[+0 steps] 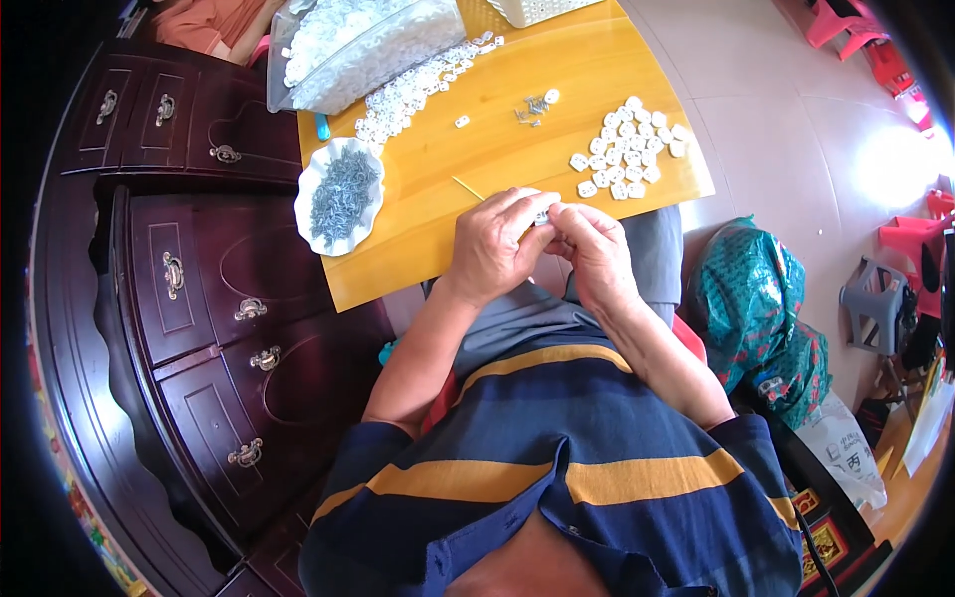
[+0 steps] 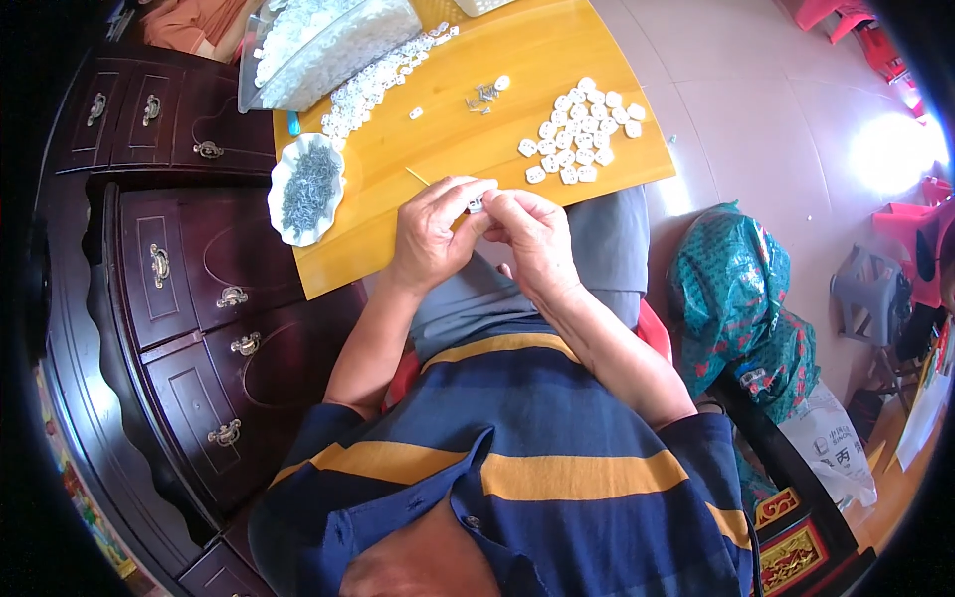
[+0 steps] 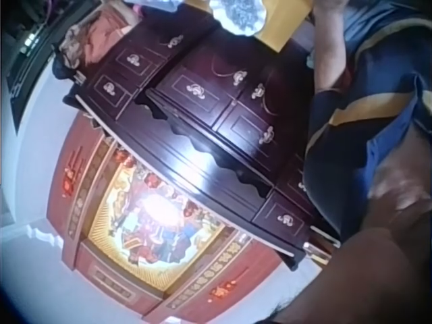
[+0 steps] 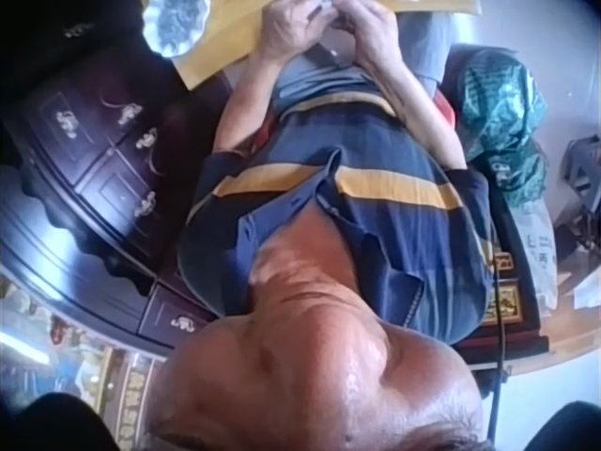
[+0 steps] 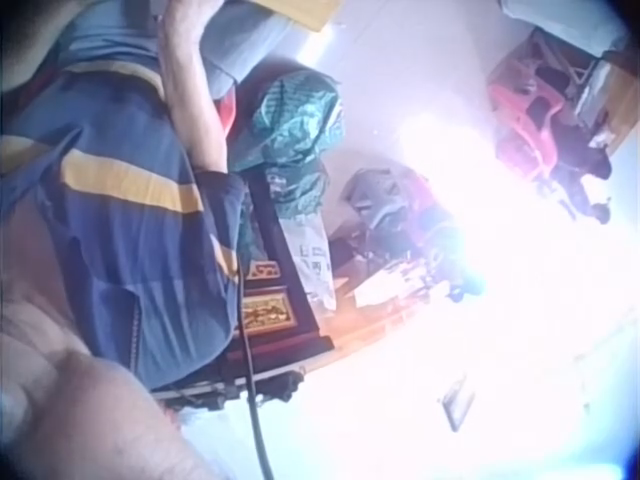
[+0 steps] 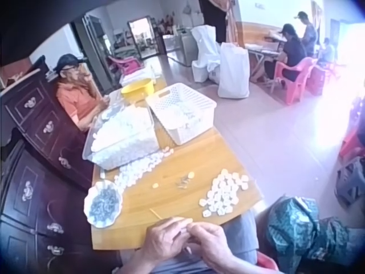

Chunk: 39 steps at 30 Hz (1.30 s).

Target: Assembling small white plastic components with metal pins at a workspace.

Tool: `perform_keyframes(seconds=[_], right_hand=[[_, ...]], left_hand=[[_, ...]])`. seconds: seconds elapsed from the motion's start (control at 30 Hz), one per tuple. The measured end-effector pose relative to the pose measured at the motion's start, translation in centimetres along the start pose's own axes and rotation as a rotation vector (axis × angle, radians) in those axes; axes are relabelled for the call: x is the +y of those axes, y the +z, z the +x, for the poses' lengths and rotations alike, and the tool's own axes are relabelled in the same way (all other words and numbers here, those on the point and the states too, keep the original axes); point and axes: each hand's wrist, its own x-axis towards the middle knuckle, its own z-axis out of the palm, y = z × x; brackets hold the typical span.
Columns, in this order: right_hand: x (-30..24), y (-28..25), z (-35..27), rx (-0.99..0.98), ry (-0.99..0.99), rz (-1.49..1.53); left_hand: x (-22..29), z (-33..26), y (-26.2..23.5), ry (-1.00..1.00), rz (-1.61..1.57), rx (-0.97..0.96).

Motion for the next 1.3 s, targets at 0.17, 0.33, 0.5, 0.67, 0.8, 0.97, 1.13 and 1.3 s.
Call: perform_keyframes(seconds=[0.17, 0.33, 0.5, 0.67, 0.8, 0.97, 1.13, 1.3], right_hand=[[0.4, -0.4, -0.3, 0.004, -0.014, -0.004], [-0.2, -0.4, -0.4, 0.019, -0.03, -0.009], [-2.2, -3.0, 1.3, 0.082, -0.334, -0.397], [-7.5, -6.7, 2.8, 0.26, -0.609, -1.012], [-9.9, -7.8, 2.6, 0.314, -0.579, -1.221], [-10.4, -8.9, 3.2, 0.355, -0.582, -1.498], [-10.5, -8.7, 4.1, 0.35, -0.625, -1.614], [-10.5, -9.3, 5.0, 0.393, -0.564, -1.66]], left_hand=[[-0.3, -0.3, 0.6, 0.044, 0.037, 0.001], [-0.2, 0.1, 1.3, 0.033, 0.02, 0.003], [-0.1, 2.4, 0.5, -0.133, -0.236, -0.075], [-5.7, 4.1, 0.5, -0.241, 0.041, 0.062], [-9.0, 5.4, 1.2, -0.172, 0.22, 0.1], [-9.2, 6.6, 2.1, -0.154, 0.25, 0.063], [-9.6, 7.0, 2.2, -0.152, 0.303, 0.019], [-9.3, 5.8, 1.7, -0.098, 0.445, -0.076]])
